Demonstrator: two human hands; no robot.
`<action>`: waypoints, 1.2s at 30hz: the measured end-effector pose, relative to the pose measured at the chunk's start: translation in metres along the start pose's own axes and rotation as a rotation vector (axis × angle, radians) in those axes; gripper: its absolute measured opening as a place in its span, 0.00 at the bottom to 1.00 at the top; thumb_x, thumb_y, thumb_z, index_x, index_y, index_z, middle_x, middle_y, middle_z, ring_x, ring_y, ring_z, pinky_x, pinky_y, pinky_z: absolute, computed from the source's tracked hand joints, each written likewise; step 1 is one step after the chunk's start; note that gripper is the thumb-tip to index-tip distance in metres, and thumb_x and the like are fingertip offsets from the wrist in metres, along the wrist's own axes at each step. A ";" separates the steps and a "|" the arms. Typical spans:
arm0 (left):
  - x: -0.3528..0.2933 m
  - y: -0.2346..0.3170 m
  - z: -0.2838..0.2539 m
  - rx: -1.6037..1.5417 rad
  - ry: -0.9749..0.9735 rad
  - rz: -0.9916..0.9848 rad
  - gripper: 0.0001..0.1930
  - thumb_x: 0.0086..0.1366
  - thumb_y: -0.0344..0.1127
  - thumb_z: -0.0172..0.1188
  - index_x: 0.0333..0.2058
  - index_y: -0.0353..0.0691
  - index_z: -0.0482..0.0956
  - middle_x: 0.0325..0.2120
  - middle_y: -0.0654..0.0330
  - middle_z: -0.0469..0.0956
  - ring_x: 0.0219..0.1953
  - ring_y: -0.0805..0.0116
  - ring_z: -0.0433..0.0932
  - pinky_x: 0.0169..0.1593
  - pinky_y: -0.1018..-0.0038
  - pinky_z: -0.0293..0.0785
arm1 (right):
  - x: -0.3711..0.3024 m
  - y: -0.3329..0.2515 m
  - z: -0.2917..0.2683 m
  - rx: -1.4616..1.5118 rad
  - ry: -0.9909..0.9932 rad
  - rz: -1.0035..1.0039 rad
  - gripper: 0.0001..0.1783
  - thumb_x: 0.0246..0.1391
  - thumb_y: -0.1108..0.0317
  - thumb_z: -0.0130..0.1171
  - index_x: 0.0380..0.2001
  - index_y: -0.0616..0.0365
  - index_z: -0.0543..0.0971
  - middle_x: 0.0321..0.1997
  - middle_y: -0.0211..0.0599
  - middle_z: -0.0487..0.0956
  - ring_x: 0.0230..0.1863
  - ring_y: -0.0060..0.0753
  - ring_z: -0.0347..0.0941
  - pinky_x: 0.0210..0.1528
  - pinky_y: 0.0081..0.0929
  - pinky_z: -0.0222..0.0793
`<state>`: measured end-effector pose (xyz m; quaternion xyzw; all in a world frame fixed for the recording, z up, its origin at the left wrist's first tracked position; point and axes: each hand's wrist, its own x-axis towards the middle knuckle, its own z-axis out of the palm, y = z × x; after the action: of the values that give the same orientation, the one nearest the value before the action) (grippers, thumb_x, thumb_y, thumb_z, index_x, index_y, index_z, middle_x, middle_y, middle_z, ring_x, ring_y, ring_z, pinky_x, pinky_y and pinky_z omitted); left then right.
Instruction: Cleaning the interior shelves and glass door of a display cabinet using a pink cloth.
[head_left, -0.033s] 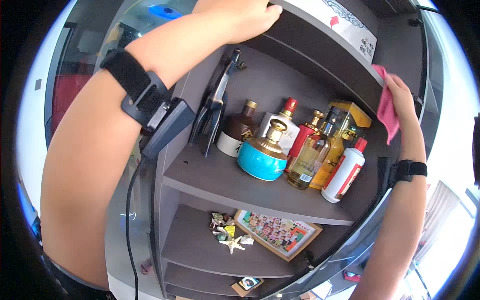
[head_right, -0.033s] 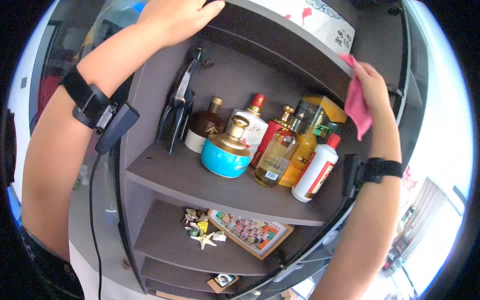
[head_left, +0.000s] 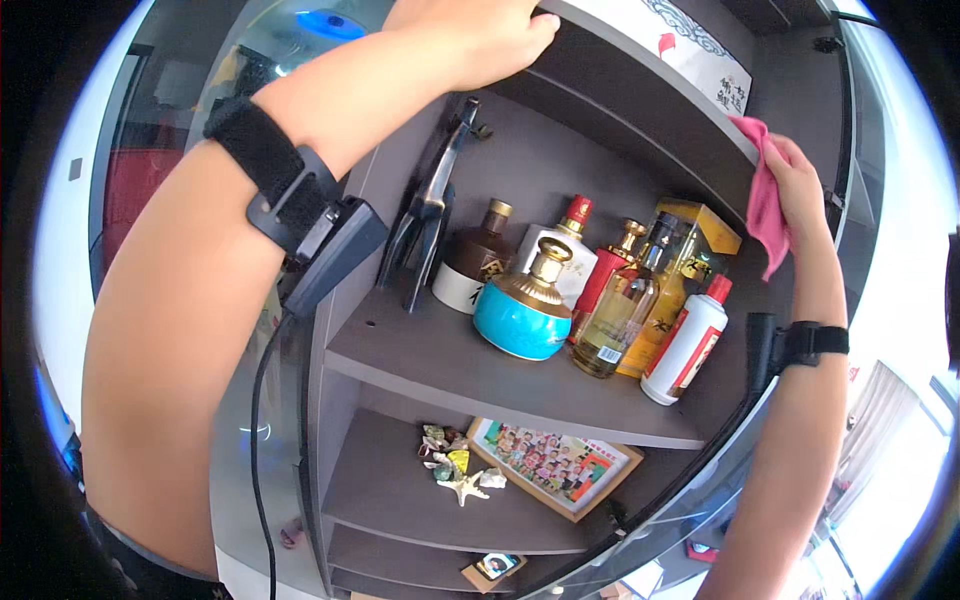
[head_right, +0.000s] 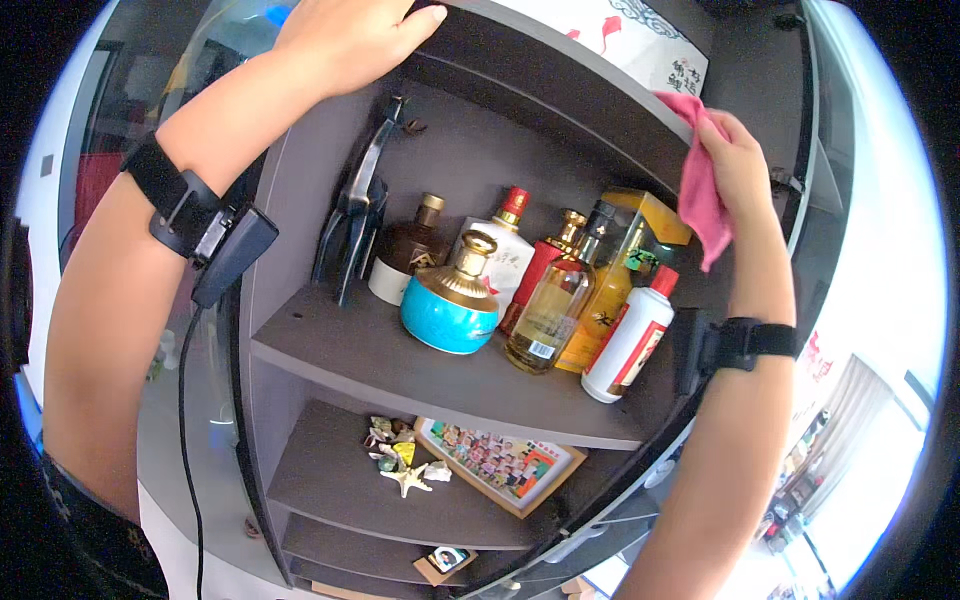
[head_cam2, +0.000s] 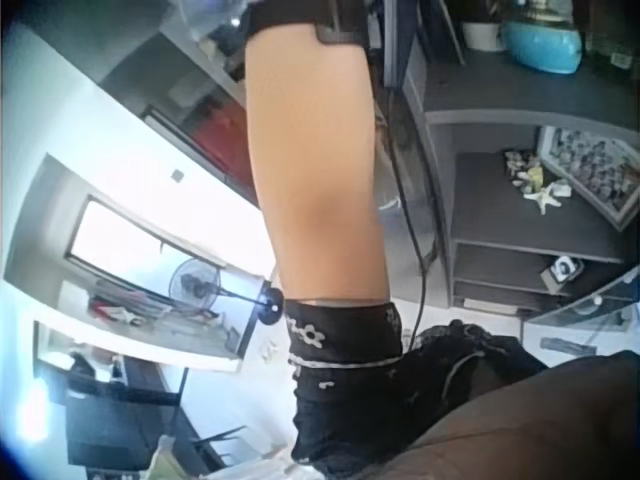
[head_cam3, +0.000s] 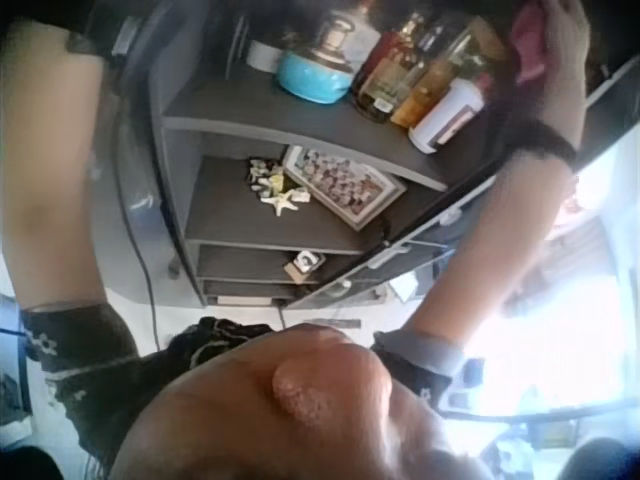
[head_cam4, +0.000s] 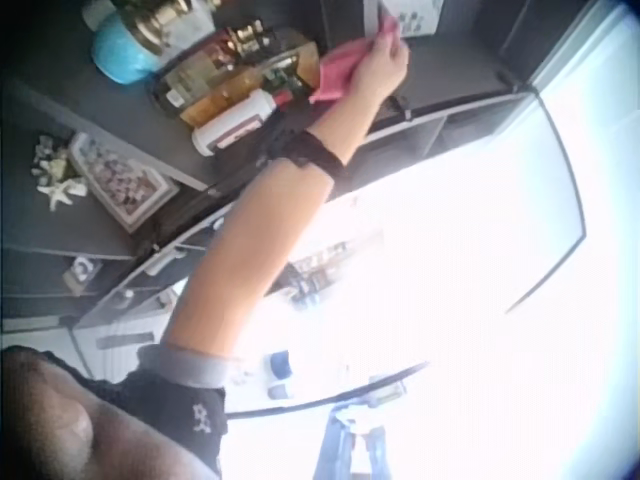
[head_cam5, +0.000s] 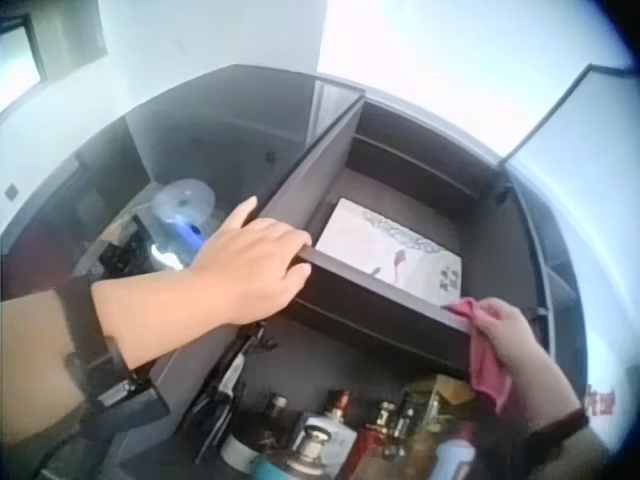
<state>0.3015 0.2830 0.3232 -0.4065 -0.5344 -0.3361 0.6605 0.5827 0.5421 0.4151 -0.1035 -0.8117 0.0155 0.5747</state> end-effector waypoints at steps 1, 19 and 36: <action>-0.001 -0.004 0.009 0.024 0.048 0.039 0.21 0.66 0.45 0.46 0.51 0.37 0.73 0.50 0.52 0.75 0.59 0.58 0.68 0.70 0.54 0.44 | -0.004 -0.008 0.008 -0.005 -0.004 0.001 0.23 0.62 0.54 0.54 0.49 0.63 0.77 0.48 0.38 0.79 0.47 0.29 0.75 0.53 0.28 0.68; -0.090 0.008 -0.012 -0.005 0.035 0.133 0.31 0.53 0.28 0.58 0.59 0.47 0.68 0.62 0.55 0.65 0.67 0.57 0.59 0.71 0.51 0.44 | -0.155 -0.047 0.054 1.439 -0.163 0.274 0.17 0.65 0.61 0.49 0.51 0.58 0.74 0.48 0.44 0.79 0.44 0.41 0.80 0.45 0.40 0.79; -0.252 0.113 -0.076 -0.956 -0.351 -0.187 0.37 0.50 0.49 0.72 0.50 0.35 0.65 0.43 0.47 0.71 0.46 0.47 0.73 0.58 0.57 0.65 | -0.310 -0.107 0.155 1.557 -0.017 0.524 0.17 0.66 0.63 0.47 0.51 0.63 0.73 0.48 0.44 0.79 0.48 0.37 0.78 0.50 0.32 0.76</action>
<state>0.3829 0.2671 0.0490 -0.6638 -0.4579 -0.5269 0.2685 0.5203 0.3941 0.0902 0.1389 -0.5224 0.7086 0.4535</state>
